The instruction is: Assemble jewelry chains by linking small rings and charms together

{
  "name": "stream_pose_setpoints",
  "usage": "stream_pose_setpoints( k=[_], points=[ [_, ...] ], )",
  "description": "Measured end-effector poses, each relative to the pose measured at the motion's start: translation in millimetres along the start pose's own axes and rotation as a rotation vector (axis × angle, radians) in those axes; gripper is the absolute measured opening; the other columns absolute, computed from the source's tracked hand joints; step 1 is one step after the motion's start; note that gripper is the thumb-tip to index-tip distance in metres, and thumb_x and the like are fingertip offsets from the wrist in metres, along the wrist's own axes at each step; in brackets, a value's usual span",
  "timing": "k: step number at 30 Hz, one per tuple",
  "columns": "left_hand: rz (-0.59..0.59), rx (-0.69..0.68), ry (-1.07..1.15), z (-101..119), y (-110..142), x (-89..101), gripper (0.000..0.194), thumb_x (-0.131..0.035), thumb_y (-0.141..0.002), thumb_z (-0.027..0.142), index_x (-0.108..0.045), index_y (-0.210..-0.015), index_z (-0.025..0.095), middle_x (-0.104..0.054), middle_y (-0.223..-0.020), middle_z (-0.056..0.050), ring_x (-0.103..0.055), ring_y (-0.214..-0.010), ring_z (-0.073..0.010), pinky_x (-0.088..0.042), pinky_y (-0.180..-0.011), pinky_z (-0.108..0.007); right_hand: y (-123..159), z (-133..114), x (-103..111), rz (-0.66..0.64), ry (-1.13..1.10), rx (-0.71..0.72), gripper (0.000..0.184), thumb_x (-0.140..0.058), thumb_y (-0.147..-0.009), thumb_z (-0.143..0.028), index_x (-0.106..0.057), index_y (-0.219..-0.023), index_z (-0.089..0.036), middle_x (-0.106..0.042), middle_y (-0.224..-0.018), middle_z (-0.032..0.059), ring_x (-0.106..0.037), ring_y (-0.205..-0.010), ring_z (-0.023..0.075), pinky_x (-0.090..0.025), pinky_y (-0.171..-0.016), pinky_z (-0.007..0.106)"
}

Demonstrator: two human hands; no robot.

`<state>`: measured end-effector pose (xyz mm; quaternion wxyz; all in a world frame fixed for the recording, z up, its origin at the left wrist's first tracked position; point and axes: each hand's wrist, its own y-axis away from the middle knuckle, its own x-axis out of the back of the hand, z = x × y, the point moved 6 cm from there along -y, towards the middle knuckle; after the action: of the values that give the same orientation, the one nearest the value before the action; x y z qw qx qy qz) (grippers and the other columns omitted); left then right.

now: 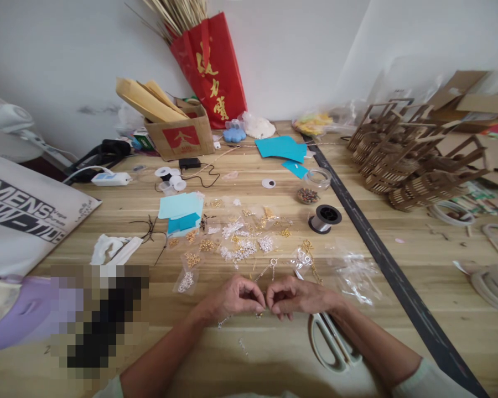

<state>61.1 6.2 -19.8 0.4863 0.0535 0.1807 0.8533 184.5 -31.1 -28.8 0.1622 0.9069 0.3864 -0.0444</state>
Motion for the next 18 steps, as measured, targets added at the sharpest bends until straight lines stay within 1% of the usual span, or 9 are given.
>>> stream_pose_setpoints(
  k=[5, 11, 18],
  points=[
    [-0.020, -0.009, 0.006, -2.3, -2.2, -2.3, 0.016, -0.076, -0.067, 0.029, -0.074, -0.073, 0.013, -0.067, -0.066, -0.002, -0.054, -0.060, -0.0102, -0.040, -0.061, -0.021, 0.3, -1.1, 0.2, -0.001, -0.008, -0.002, 0.029, -0.069, -0.081, -0.041, -0.062, -0.081, -0.013, -0.056, -0.064, -0.0028, -0.053, -0.055, 0.0068, -0.043, -0.051, 0.018],
    [-0.027, -0.027, 0.009, -0.2, -2.8, -3.9, 0.025, -0.078, -0.067, 0.036, -0.073, -0.072, 0.012, -0.067, -0.065, -0.002, -0.055, -0.060, -0.0111, -0.042, -0.061, -0.022, 0.5, -0.5, 0.6, -0.001, -0.004, -0.003, 0.031, -0.069, -0.081, -0.043, -0.062, -0.082, -0.013, -0.056, -0.065, -0.0028, -0.054, -0.055, 0.0075, -0.043, -0.052, 0.018],
    [-0.011, -0.011, 0.018, 0.7, -2.7, -4.9, 0.024, -0.078, -0.067, 0.035, -0.072, -0.071, 0.012, -0.065, -0.064, -0.002, -0.054, -0.060, -0.0109, -0.040, -0.059, -0.022, 0.6, 0.9, 1.5, 0.025, 0.015, -0.017, 0.032, -0.069, -0.080, -0.045, -0.062, -0.081, -0.014, -0.057, -0.065, -0.0030, -0.054, -0.055, 0.0074, -0.043, -0.052, 0.018]
  ],
)
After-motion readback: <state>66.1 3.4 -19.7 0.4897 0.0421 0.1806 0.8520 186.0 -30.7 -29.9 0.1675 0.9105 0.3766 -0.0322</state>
